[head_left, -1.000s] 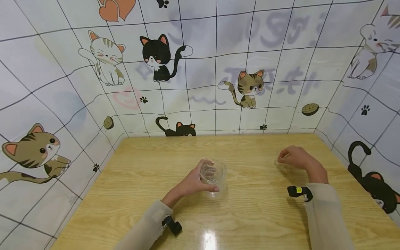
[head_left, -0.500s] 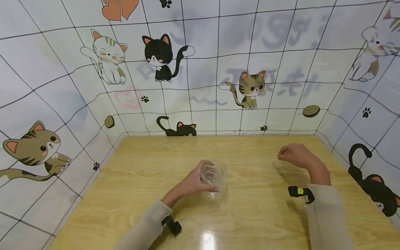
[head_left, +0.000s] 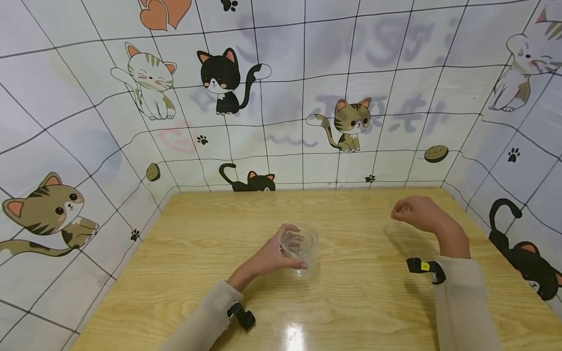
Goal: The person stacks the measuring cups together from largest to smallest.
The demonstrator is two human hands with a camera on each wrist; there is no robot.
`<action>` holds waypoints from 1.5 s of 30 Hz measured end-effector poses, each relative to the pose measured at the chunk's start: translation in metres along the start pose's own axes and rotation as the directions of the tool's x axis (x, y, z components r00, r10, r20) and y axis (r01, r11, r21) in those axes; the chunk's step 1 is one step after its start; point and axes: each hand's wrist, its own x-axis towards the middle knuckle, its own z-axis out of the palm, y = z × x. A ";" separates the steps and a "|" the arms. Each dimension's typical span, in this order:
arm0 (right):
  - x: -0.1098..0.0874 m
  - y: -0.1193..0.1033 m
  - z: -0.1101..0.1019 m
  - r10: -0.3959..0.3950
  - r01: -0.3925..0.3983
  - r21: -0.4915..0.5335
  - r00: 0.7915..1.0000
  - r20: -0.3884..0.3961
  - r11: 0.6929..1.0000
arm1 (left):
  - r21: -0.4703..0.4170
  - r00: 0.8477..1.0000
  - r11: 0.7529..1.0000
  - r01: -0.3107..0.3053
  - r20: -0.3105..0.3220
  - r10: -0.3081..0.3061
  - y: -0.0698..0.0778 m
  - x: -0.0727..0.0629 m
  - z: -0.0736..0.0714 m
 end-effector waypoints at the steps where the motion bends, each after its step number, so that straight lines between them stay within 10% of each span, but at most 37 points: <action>1: 0.001 -0.001 -0.001 0.002 -0.002 0.001 1.000 0.003 1.000 | 0.002 1.000 1.000 0.000 -0.001 0.000 0.000 0.000 0.000; 45: -0.008 -0.045 -0.015 -0.073 0.071 -0.043 0.996 -0.047 0.997 | 0.031 1.000 1.000 0.005 -0.012 -0.004 0.002 -0.001 0.000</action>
